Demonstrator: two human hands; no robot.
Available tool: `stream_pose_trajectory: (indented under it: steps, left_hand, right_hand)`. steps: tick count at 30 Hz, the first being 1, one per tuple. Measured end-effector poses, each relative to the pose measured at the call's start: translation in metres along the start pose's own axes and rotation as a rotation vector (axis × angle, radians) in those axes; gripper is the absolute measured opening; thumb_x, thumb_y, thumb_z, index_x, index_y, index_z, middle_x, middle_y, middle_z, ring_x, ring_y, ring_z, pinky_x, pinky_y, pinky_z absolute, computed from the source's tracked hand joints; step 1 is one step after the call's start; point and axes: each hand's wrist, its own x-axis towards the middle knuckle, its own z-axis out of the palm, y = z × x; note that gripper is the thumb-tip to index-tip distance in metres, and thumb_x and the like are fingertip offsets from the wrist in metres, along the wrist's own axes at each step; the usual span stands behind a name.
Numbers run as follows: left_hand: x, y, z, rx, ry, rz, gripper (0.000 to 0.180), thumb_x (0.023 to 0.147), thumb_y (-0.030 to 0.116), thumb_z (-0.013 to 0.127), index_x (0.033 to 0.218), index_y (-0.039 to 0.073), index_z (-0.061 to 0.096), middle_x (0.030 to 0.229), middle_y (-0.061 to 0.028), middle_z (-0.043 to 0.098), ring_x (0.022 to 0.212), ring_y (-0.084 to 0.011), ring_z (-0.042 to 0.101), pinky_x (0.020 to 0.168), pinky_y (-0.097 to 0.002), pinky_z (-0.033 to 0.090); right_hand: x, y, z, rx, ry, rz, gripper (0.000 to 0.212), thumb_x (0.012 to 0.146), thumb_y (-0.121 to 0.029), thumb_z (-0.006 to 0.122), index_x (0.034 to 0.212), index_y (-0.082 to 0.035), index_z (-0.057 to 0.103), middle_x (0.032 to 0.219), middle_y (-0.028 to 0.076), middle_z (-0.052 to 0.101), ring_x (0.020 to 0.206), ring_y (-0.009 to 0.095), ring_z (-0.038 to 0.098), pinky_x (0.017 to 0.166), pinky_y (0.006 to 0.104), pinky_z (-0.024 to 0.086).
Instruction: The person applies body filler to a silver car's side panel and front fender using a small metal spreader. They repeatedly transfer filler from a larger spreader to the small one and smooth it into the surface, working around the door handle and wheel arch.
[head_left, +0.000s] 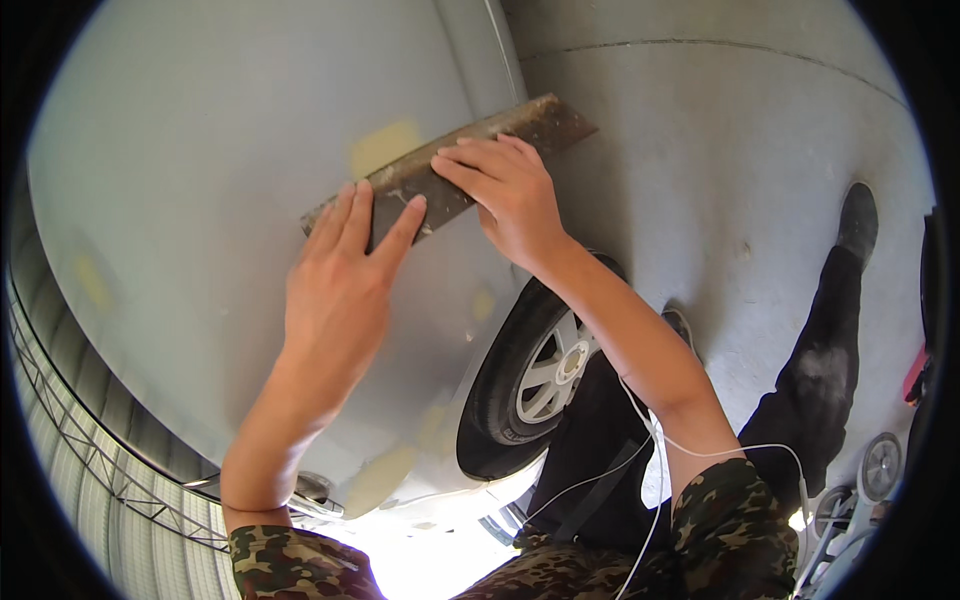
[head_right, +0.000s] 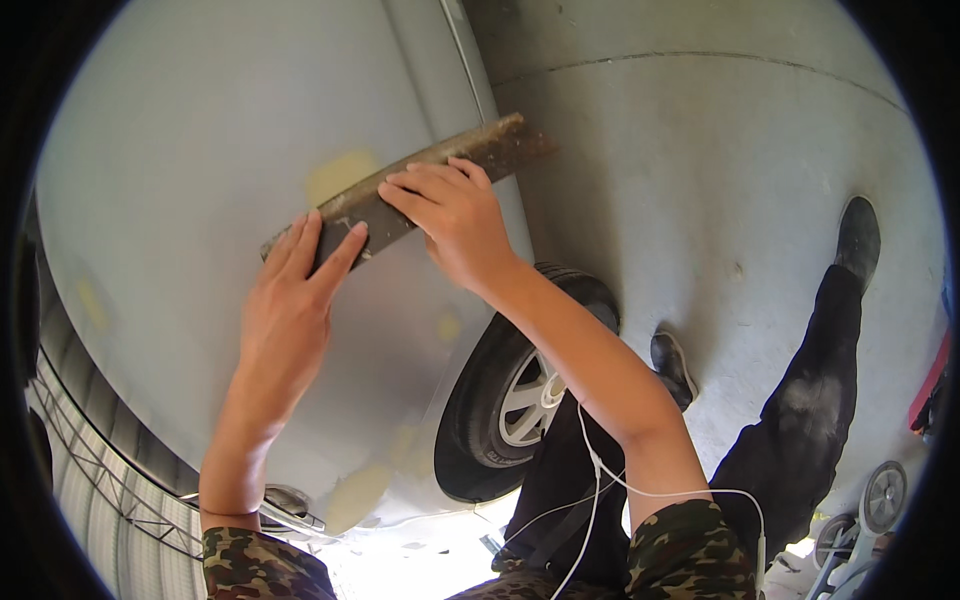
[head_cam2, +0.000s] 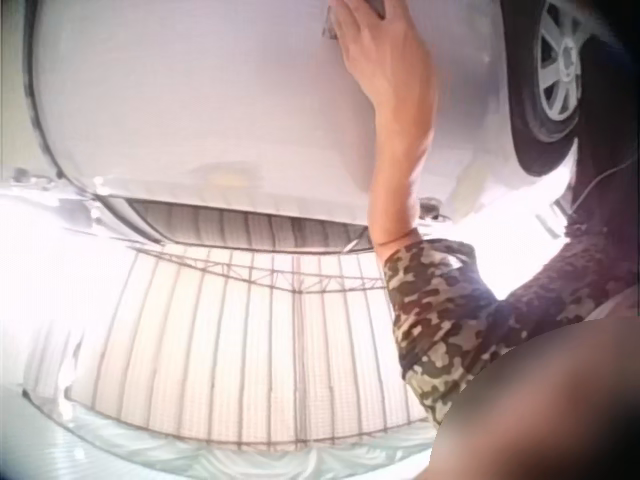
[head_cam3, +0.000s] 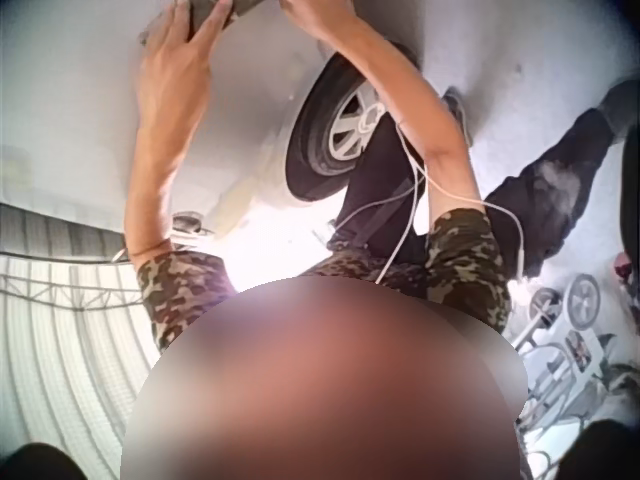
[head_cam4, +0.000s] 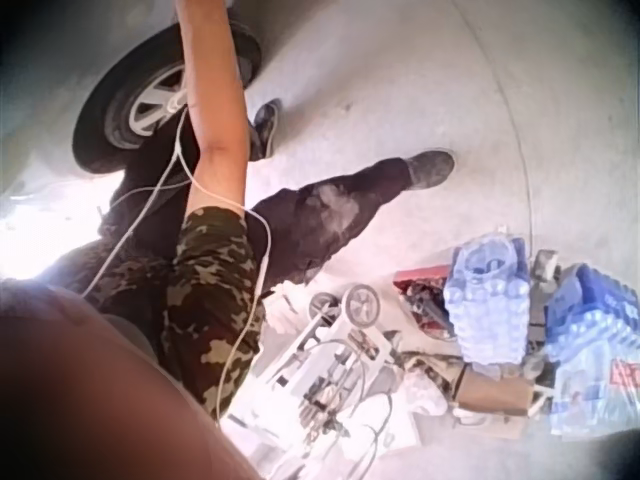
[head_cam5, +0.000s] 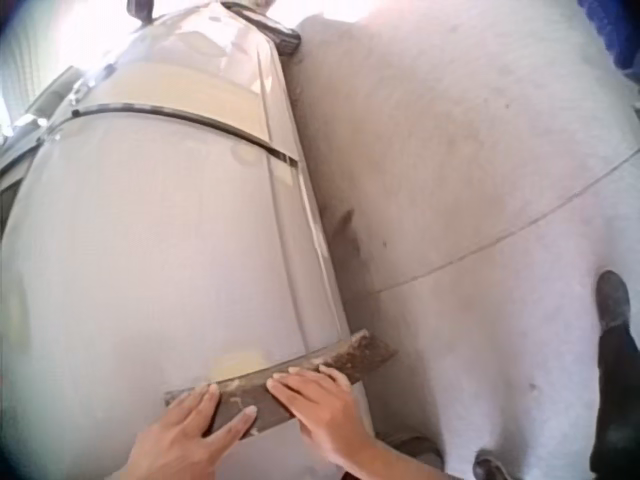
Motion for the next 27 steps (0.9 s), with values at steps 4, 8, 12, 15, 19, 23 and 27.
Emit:
stream_pose_trajectory:
  steps: [4, 8, 12, 15, 19, 23, 27]
  left_hand:
    - [0.016, -0.014, -0.005, 0.087, 0.049, 0.011, 0.058, 0.087, -0.005, 0.061, 0.141, 0.013, 0.063, 0.138, -0.0288, 0.06, 0.13, -0.0433, 0.059, 0.107, -0.0466, 0.051]
    - [0.023, -0.018, -0.003, 0.088, 0.045, -0.011, 0.058, 0.086, -0.006, 0.06, 0.141, 0.013, 0.063, 0.138, -0.0281, 0.061, 0.129, -0.0434, 0.059, 0.106, -0.0461, 0.052]
    - [0.02, -0.018, 0.004, 0.046, 0.005, -0.033, 0.061, 0.085, -0.009, 0.062, 0.141, 0.014, 0.063, 0.138, -0.0274, 0.061, 0.129, -0.043, 0.06, 0.103, -0.0461, 0.054]
    - [0.018, -0.017, 0.008, 0.031, 0.023, -0.037, 0.064, 0.084, -0.012, 0.064, 0.141, 0.016, 0.065, 0.139, -0.0255, 0.061, 0.128, -0.0419, 0.06, 0.099, -0.0466, 0.055]
    - [0.013, -0.015, 0.008, 0.045, 0.02, -0.024, 0.064, 0.082, -0.011, 0.065, 0.141, 0.016, 0.065, 0.14, -0.0258, 0.061, 0.128, -0.0424, 0.061, 0.098, -0.047, 0.056]
    - [0.009, -0.013, 0.009, 0.07, 0.022, -0.009, 0.066, 0.08, -0.011, 0.065, 0.14, 0.017, 0.065, 0.14, -0.0261, 0.061, 0.128, -0.0432, 0.061, 0.098, -0.0472, 0.056]
    - [0.001, -0.007, 0.015, 0.08, 0.013, 0.026, 0.056, 0.083, -0.002, 0.065, 0.138, 0.012, 0.066, 0.137, -0.0303, 0.061, 0.127, -0.0451, 0.061, 0.107, -0.0489, 0.052]
  right_hand:
    - [0.025, 0.008, 0.012, 0.028, 0.052, -0.044, 0.054, 0.073, 0.016, 0.065, 0.119, -0.011, 0.074, 0.118, 0.003, 0.073, 0.118, 0.026, 0.067, 0.102, 0.0472, 0.049]
    - [0.035, 0.013, 0.017, 0.074, 0.046, -0.054, 0.053, 0.073, 0.016, 0.065, 0.117, -0.01, 0.075, 0.117, 0.004, 0.073, 0.116, 0.026, 0.067, 0.1, 0.0468, 0.048]
    - [0.035, 0.017, 0.017, 0.117, 0.014, -0.048, 0.053, 0.071, 0.017, 0.064, 0.115, -0.01, 0.075, 0.116, 0.003, 0.073, 0.111, 0.027, 0.067, 0.099, 0.0465, 0.048]
    - [0.033, 0.016, 0.016, 0.121, -0.015, -0.037, 0.054, 0.071, 0.018, 0.063, 0.115, -0.01, 0.075, 0.115, 0.003, 0.073, 0.11, 0.027, 0.067, 0.1, 0.0466, 0.047]
    - [0.029, 0.01, 0.014, 0.126, -0.014, -0.011, 0.054, 0.07, 0.019, 0.063, 0.114, -0.01, 0.076, 0.115, 0.003, 0.073, 0.113, 0.027, 0.067, 0.102, 0.0468, 0.047]
    - [0.022, 0.006, 0.013, 0.106, -0.025, 0.013, 0.056, 0.07, 0.02, 0.062, 0.115, -0.01, 0.076, 0.116, 0.003, 0.073, 0.117, 0.026, 0.066, 0.104, 0.0475, 0.047]
    - [0.008, 0.0, 0.014, 0.087, -0.009, 0.029, 0.057, 0.069, 0.02, 0.063, 0.116, -0.01, 0.076, 0.117, 0.003, 0.073, 0.12, 0.026, 0.066, 0.105, 0.0478, 0.047]
